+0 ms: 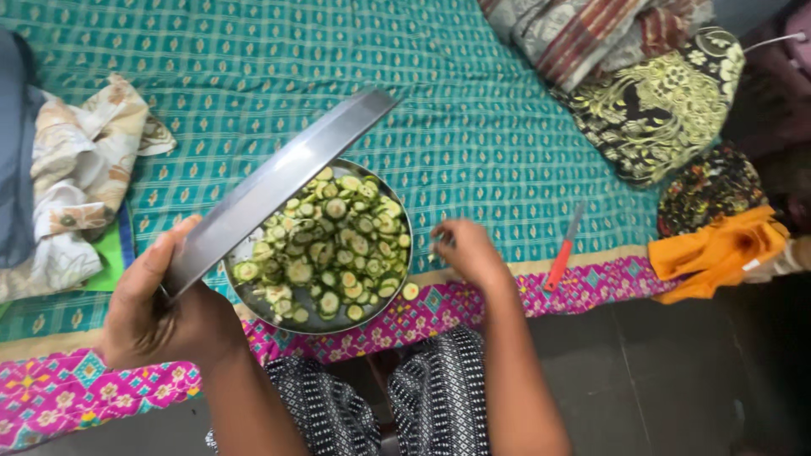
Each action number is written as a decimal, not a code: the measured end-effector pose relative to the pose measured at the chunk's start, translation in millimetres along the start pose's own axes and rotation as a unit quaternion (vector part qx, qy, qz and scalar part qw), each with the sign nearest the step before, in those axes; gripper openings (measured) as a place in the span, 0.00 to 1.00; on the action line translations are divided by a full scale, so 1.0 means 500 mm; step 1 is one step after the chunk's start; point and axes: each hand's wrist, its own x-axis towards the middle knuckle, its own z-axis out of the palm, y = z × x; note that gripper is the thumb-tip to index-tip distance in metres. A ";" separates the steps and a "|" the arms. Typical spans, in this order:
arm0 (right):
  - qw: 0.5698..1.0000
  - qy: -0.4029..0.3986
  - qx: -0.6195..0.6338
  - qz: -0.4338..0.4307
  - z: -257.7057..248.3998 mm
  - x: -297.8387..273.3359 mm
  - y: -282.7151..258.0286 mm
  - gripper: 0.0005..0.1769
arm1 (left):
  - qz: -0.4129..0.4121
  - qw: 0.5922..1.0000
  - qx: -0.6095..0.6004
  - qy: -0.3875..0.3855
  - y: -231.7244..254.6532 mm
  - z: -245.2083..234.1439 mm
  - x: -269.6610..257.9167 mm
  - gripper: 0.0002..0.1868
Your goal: The person sits on a bed and slices green vegetables into small rounds using a knife. They transfer the sliced pieces from one metal plate to another, occasionally scraping the plate clean.
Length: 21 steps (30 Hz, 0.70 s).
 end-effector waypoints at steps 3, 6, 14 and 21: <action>1.000 -0.025 0.006 0.002 0.047 -0.036 0.026 0.18 | 0.003 1.000 0.010 0.009 -0.001 0.000 -0.004 0.07; 0.999 0.031 0.001 -0.025 0.097 -0.066 0.030 0.19 | 0.018 0.999 0.026 0.034 -0.010 -0.001 -0.003 0.08; 0.996 0.026 0.080 0.039 0.130 -0.104 0.003 0.11 | 0.021 0.993 0.083 0.077 -0.021 -0.009 -0.002 0.09; 0.999 0.038 0.006 -0.020 0.130 -0.109 -0.036 0.21 | 0.086 0.990 0.112 0.008 0.007 -0.004 -0.002 0.08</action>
